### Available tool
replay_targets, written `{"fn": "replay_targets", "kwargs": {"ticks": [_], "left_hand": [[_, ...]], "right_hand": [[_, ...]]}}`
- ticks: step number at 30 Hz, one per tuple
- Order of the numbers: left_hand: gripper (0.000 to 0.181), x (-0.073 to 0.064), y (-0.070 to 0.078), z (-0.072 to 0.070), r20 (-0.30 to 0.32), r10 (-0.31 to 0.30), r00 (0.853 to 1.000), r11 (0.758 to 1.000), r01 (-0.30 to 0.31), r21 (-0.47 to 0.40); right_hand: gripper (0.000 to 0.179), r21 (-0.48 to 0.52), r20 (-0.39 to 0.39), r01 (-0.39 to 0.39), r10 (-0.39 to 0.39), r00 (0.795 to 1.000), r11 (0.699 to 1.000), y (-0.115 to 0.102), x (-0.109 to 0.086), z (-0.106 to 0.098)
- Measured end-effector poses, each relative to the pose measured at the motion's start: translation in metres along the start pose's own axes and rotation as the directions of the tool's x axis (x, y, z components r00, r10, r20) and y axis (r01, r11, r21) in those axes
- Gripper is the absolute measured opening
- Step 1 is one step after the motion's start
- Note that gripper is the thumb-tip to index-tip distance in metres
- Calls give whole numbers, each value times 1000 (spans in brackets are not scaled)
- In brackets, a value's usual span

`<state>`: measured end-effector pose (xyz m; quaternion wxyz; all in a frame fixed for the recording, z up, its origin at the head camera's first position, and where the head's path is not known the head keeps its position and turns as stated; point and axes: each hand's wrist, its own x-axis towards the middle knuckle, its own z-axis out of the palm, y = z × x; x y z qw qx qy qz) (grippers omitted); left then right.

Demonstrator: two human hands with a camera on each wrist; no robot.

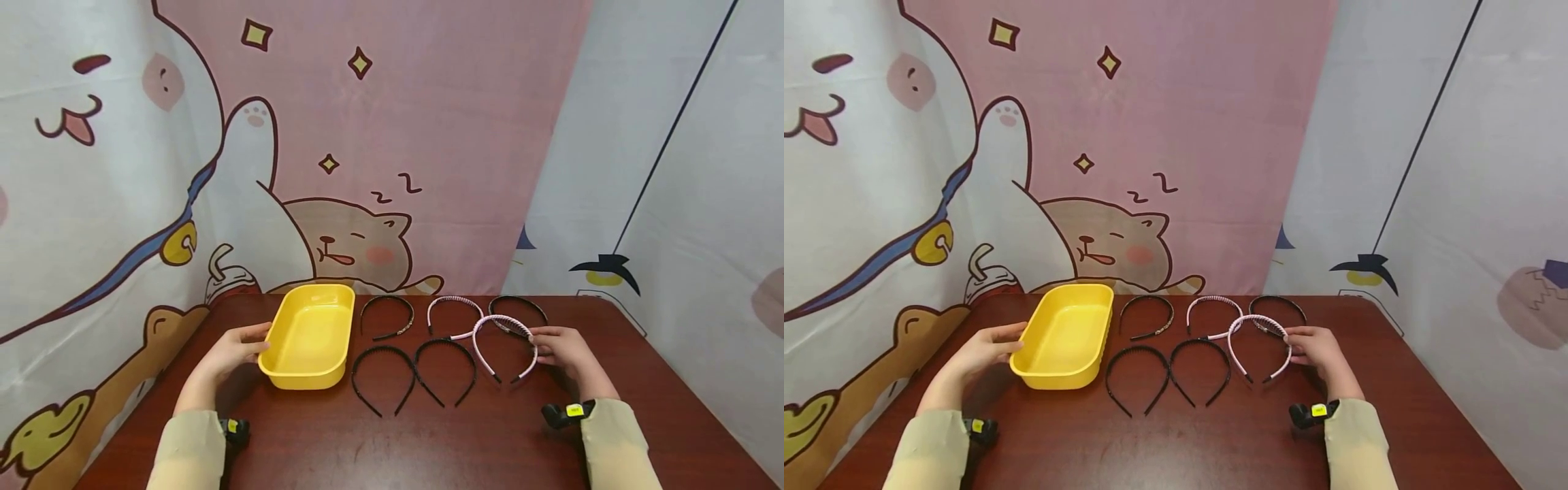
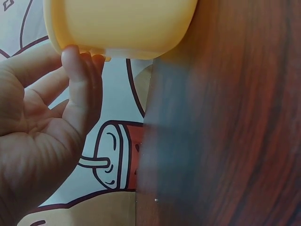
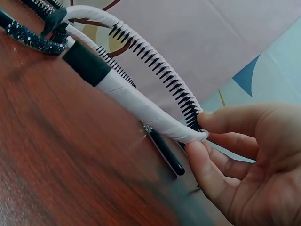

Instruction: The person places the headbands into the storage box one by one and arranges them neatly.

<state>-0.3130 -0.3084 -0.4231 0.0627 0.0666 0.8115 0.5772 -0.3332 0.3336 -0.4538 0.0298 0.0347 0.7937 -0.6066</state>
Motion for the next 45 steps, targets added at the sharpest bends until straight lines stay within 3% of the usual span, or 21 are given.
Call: {"fn": "replay_targets", "kwargs": {"ticks": [17,24,45], "left_hand": [[59,-4,-7,-1,-25,-15,1000,1000,15,-13],[60,0,-3,1,6,7,1000,1000,-7,-8],[59,1,-3,-1,-1,1,1000,1000,-1,-17]], "right_hand": [[42,123,-8,48,-48,999,991,-11,3,-2],[45,120,37,56,-61,997,991,-22,6,4],[46,143,106,82,-98,990,986,-52,20,22]]}}
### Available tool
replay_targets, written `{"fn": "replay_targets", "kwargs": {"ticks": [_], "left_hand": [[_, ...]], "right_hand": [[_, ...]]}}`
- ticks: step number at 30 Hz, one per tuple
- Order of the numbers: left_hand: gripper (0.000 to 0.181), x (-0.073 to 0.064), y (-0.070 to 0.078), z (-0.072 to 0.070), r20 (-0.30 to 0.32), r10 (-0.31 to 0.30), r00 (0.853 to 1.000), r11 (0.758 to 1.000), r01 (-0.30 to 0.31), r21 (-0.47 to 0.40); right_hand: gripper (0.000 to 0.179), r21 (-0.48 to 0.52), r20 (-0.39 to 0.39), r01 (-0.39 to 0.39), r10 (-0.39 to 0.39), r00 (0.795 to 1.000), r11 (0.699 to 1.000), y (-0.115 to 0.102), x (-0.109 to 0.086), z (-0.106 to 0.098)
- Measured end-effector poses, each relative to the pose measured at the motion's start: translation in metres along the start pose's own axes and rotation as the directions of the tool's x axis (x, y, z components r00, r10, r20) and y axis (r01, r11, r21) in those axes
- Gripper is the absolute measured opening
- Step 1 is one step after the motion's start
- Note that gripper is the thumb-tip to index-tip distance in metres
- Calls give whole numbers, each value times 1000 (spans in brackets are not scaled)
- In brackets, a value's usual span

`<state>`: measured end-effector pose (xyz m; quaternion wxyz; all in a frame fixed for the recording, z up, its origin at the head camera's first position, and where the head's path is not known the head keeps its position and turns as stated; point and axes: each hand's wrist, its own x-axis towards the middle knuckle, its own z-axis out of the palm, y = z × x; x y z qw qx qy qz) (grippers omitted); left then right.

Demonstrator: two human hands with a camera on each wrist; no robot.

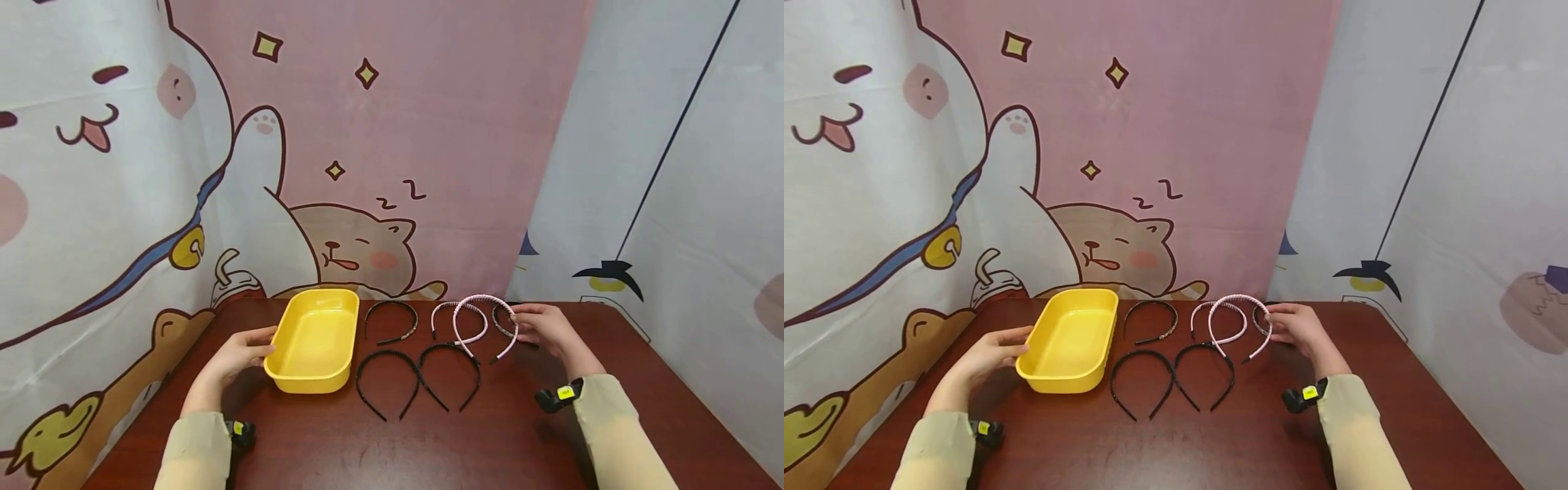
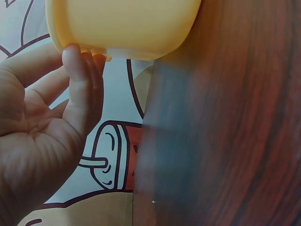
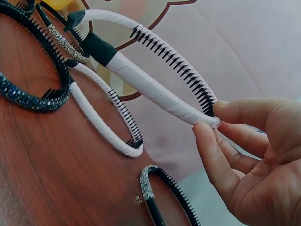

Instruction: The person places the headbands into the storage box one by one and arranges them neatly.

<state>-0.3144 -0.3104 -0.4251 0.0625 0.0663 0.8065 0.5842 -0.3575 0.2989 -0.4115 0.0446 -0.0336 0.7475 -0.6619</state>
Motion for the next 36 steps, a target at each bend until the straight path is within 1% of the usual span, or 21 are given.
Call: {"fn": "replay_targets", "kwargs": {"ticks": [2,6,8,11,14,18,24,32,36], "left_hand": [[59,0,0,0,-2,-3,1000,1000,3,-3],[58,0,1,1,-4,-8,1000,1000,8,-5],[58,-1,2,1,-5,-12,1000,1000,12,-5],[58,-1,2,0,-8,-17,1000,1000,17,-2],[58,-1,1,0,-10,-13,1000,1000,13,0],[57,-1,1,-1,-5,-4,1000,1000,4,-2],[59,0,-1,0,-4,-6,1000,1000,6,-5],[59,0,-2,1,-15,-15,1000,1000,15,-4],[59,0,-2,1,-19,-14,1000,1000,14,1]], "right_hand": [[41,9,5,-2,2,1000,1000,-2,1,2],[20,21,1,-18,18,1000,1000,-5,6,6],[13,23,0,-28,28,1000,999,-6,8,8],[17,19,-1,-33,33,999,999,-8,10,14],[29,6,6,-23,23,1000,1000,-10,12,20],[39,-9,14,0,0,1000,1000,-12,14,29],[38,-32,22,22,-22,1000,999,-14,19,42],[43,-73,53,60,-56,997,996,-19,28,65],[43,-61,64,61,-57,996,996,-21,37,77]]}}
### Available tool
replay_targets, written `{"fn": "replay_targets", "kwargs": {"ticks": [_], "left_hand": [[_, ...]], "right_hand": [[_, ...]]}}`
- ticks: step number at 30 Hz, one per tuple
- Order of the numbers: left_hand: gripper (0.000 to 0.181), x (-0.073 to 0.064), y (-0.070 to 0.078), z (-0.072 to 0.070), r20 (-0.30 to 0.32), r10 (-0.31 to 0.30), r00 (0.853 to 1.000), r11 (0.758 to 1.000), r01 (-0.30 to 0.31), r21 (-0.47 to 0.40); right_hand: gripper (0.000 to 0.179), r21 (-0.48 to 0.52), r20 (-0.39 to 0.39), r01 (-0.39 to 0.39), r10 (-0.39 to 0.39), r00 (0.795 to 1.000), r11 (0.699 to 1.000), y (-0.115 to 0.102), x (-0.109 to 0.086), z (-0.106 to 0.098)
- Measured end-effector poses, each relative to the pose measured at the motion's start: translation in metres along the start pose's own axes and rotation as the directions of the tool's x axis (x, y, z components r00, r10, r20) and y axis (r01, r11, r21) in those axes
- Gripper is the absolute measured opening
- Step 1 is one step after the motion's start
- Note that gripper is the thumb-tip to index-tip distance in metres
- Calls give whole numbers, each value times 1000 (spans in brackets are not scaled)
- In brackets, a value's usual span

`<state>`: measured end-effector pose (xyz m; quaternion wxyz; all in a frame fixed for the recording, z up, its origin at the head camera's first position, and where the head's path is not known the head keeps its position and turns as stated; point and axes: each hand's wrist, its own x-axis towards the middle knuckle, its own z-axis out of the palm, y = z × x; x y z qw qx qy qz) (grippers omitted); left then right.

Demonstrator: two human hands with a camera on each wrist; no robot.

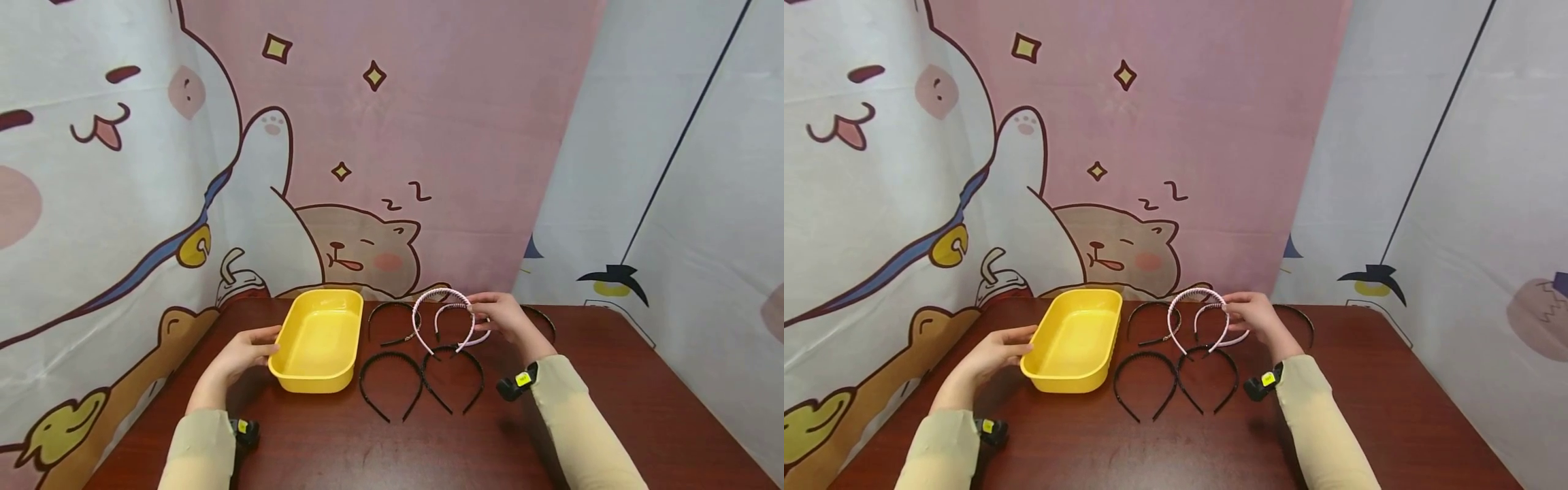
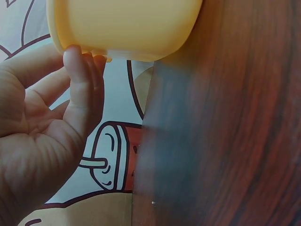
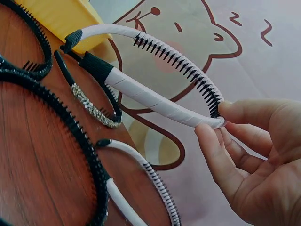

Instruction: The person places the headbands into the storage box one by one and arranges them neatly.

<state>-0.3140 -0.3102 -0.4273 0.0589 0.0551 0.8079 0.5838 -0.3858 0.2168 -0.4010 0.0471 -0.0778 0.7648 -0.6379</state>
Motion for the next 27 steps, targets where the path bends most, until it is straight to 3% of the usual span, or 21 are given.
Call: {"fn": "replay_targets", "kwargs": {"ticks": [13,27], "left_hand": [[59,0,-1,-3,20,19,1000,1000,-18,-22],[56,-2,-2,-2,10,29,1000,999,-29,-25]], "right_hand": [[42,77,14,-32,31,999,996,-16,19,31],[43,108,59,-38,32,998,993,-48,35,56]]}}
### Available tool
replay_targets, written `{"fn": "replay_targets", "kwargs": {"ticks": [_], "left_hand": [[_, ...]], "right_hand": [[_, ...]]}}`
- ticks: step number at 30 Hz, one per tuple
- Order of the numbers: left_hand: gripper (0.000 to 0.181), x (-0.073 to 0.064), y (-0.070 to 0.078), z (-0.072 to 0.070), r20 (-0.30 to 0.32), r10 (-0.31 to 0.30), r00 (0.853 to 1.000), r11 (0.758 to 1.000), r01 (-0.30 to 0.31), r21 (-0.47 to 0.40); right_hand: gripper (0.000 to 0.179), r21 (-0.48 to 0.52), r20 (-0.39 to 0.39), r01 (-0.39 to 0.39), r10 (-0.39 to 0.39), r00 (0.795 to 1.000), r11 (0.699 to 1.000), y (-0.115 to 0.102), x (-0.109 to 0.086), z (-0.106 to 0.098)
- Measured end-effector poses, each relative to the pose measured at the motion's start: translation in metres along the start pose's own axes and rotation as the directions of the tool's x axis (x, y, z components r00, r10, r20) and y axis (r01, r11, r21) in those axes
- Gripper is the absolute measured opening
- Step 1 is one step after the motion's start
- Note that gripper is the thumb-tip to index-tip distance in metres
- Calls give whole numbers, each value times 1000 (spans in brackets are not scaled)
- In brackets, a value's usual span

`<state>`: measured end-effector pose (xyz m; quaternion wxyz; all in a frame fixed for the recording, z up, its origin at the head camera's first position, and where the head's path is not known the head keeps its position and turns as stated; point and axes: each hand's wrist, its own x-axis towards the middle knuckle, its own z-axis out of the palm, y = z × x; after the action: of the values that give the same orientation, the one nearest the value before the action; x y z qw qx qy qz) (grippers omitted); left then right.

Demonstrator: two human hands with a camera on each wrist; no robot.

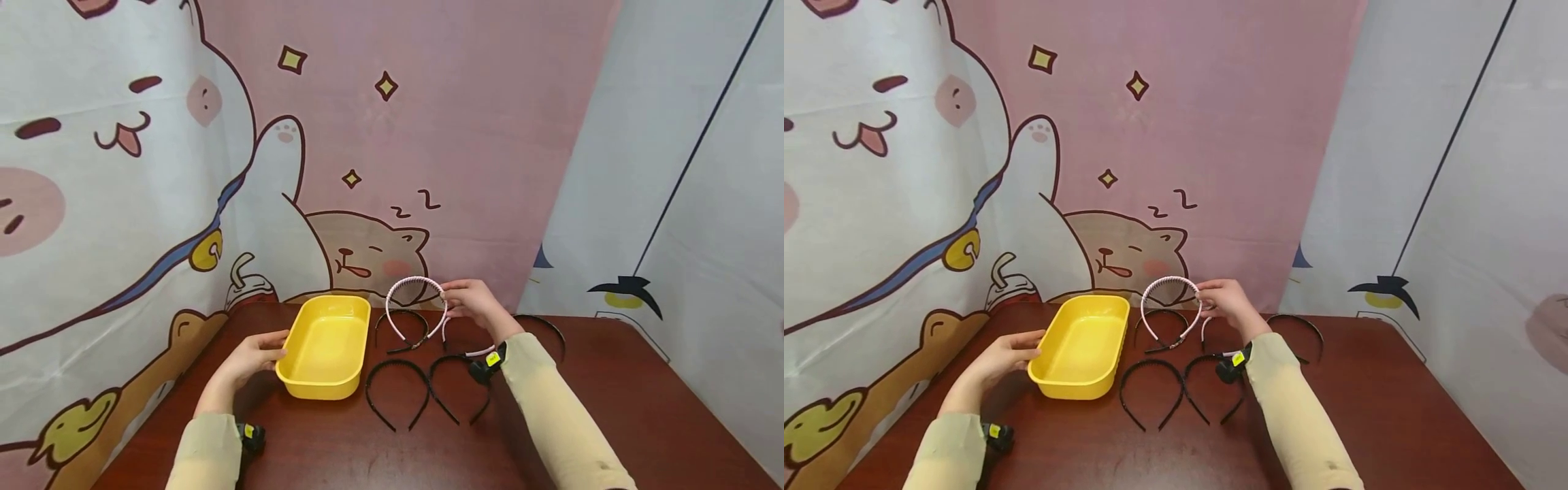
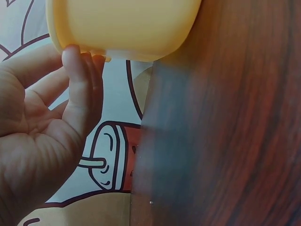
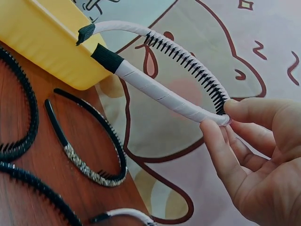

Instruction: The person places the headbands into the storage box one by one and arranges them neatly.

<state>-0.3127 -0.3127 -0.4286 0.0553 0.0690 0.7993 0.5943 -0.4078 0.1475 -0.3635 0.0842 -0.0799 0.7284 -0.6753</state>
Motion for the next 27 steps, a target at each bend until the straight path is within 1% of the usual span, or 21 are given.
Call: {"fn": "replay_targets", "kwargs": {"ticks": [2,5,9,16,23,27], "left_hand": [[55,1,0,1,-1,1,1000,1000,-1,3],[56,1,0,2,1,-2,1000,1000,2,-2],[56,1,-1,1,5,-4,1000,1000,4,-10],[59,1,-2,-2,2,-9,1000,1000,9,-8],[56,2,0,-2,2,-20,1000,1000,20,-1],[57,3,-1,-2,3,-18,1000,1000,18,7]], "right_hand": [[42,-10,-5,-4,4,1000,1000,-4,2,5],[43,-23,8,-10,10,1000,1000,-9,5,14],[41,-13,20,-30,30,999,999,-14,13,28],[39,-17,3,-80,80,997,997,-24,21,50],[38,16,16,-87,87,996,996,-28,27,69],[35,35,27,-97,96,995,995,-28,31,80]]}}
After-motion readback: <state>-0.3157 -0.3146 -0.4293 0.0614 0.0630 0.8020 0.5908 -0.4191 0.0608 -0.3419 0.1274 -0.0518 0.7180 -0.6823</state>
